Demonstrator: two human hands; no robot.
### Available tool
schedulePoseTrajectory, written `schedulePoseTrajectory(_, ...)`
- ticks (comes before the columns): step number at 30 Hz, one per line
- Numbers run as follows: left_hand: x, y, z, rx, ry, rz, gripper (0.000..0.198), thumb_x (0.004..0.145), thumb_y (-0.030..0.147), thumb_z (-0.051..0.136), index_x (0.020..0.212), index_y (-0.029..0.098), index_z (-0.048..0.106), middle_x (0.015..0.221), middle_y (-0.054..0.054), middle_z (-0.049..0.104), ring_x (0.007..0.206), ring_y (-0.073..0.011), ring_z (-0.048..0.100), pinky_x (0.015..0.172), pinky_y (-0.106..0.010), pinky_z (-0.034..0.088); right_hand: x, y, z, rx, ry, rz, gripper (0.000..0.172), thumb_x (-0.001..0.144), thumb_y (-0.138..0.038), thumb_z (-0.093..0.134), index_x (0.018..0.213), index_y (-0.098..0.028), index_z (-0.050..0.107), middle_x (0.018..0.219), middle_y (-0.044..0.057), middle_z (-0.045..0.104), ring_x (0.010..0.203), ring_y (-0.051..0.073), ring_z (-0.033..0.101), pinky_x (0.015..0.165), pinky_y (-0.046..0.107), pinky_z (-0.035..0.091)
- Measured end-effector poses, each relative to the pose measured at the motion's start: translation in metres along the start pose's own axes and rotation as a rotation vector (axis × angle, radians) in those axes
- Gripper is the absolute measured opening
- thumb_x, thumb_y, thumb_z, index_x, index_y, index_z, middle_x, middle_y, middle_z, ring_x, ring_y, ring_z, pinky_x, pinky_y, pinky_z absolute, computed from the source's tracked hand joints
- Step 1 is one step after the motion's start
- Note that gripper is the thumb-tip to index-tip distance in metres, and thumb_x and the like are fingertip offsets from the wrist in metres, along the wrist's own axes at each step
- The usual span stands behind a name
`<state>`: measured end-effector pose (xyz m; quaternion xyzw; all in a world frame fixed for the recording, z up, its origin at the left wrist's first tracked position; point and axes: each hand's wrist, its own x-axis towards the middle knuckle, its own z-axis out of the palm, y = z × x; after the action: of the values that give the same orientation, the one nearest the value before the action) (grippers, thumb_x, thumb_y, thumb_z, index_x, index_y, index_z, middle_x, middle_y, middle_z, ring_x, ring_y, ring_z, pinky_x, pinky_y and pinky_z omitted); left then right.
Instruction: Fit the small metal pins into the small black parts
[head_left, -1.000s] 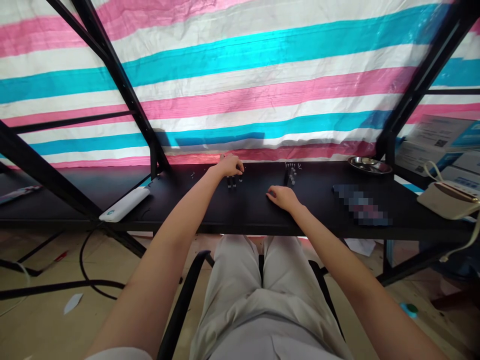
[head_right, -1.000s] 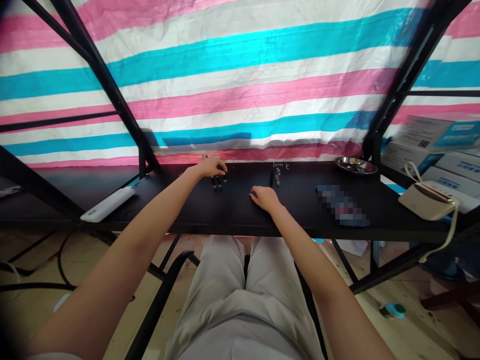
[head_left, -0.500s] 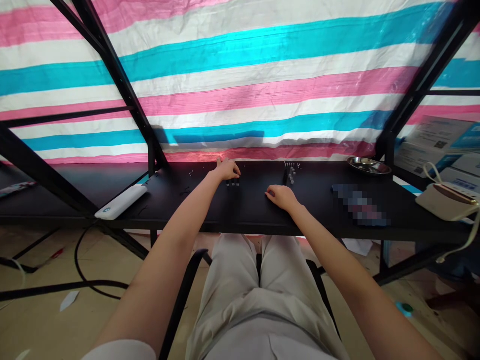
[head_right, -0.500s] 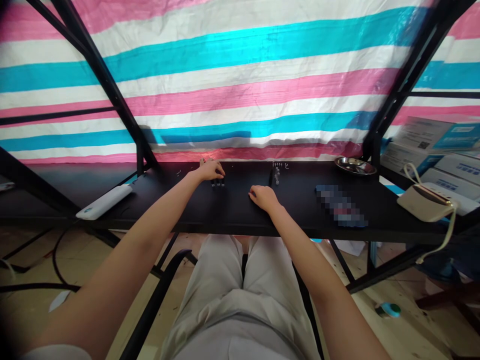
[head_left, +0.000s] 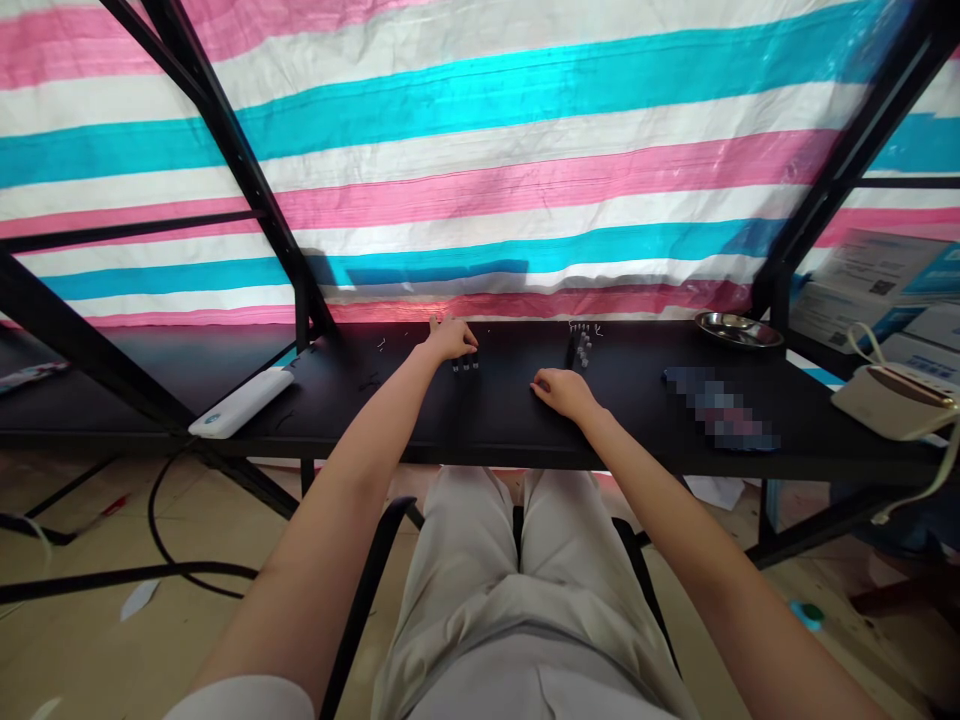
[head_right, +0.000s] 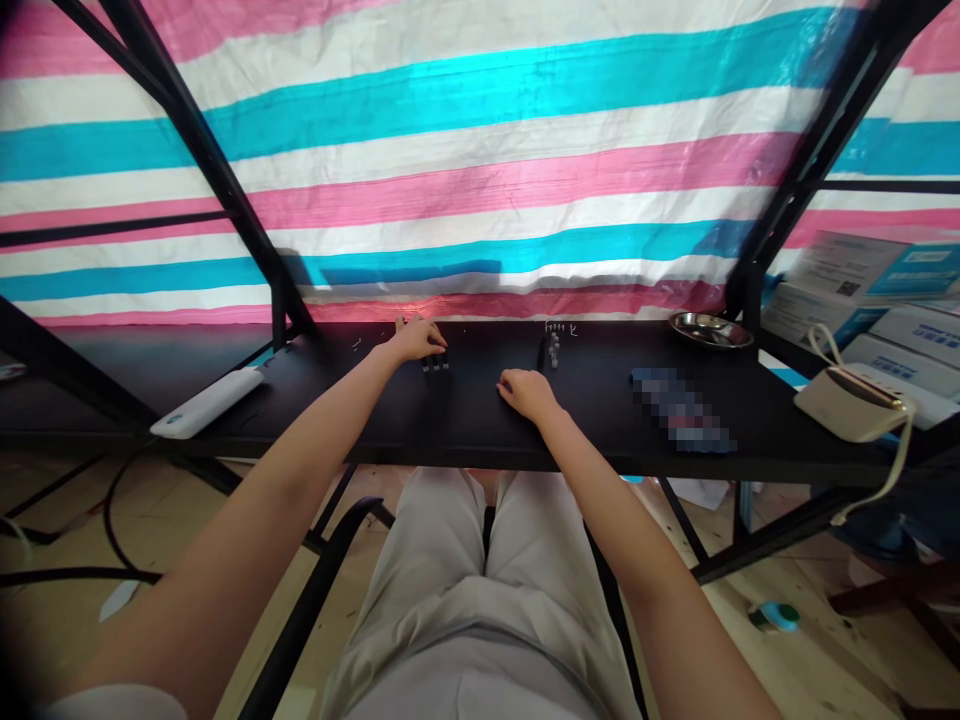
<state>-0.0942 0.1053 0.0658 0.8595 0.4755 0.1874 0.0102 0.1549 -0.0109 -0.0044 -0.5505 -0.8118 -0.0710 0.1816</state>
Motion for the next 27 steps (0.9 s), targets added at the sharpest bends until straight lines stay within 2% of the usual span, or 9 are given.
schedulePoseTrajectory(4, -0.002, 0.004, -0.002, -0.008, -0.02, -0.056, 0.005, 0.062, 0.024, 0.075, 0.065, 0.026, 0.072, 0.087, -0.005, 0.069, 0.111, -0.0345, 0.045, 0.098, -0.071, 0.009, 0.0, 0.0, 0.0, 0.009, 0.0, 0.001, 0.02, 0.087, -0.033, 0.046, 0.088, -0.021, 0.062, 0.083, 0.003, 0.066, 0.071, 0.014, 0.057, 0.06, 0.024, 0.032)
schedulePoseTrajectory(12, -0.001, 0.007, -0.006, 0.034, -0.071, -0.051, 0.004, 0.062, 0.025, 0.074, 0.065, 0.024, 0.071, 0.087, -0.006, 0.068, 0.111, -0.0344, 0.044, 0.099, -0.07, 0.006, 0.0, -0.001, -0.001, 0.03, -0.004, 0.014, 0.019, 0.087, -0.032, 0.047, 0.087, -0.021, 0.062, 0.082, 0.003, 0.066, 0.071, 0.014, 0.057, 0.06, 0.024, 0.032)
schedulePoseTrajectory(18, -0.008, 0.023, -0.018, 0.119, -0.196, -0.103, 0.013, 0.069, 0.03, 0.069, 0.08, 0.025, 0.073, 0.101, -0.004, 0.067, 0.117, -0.0337, 0.04, 0.101, -0.066, 0.006, 0.0, 0.0, -0.001, 0.033, -0.01, 0.019, 0.02, 0.087, -0.033, 0.046, 0.087, -0.021, 0.063, 0.082, 0.003, 0.066, 0.07, 0.014, 0.057, 0.06, 0.024, 0.033)
schedulePoseTrajectory(27, -0.007, 0.029, -0.022, 0.18, -0.205, -0.097, 0.027, 0.069, 0.033, 0.068, 0.095, 0.024, 0.07, 0.108, -0.007, 0.063, 0.119, -0.0336, 0.038, 0.102, -0.064, 0.007, -0.001, -0.001, -0.003, 0.108, 0.03, 0.041, 0.021, 0.086, -0.034, 0.047, 0.087, -0.021, 0.063, 0.079, 0.002, 0.066, 0.068, 0.013, 0.056, 0.06, 0.023, 0.032)
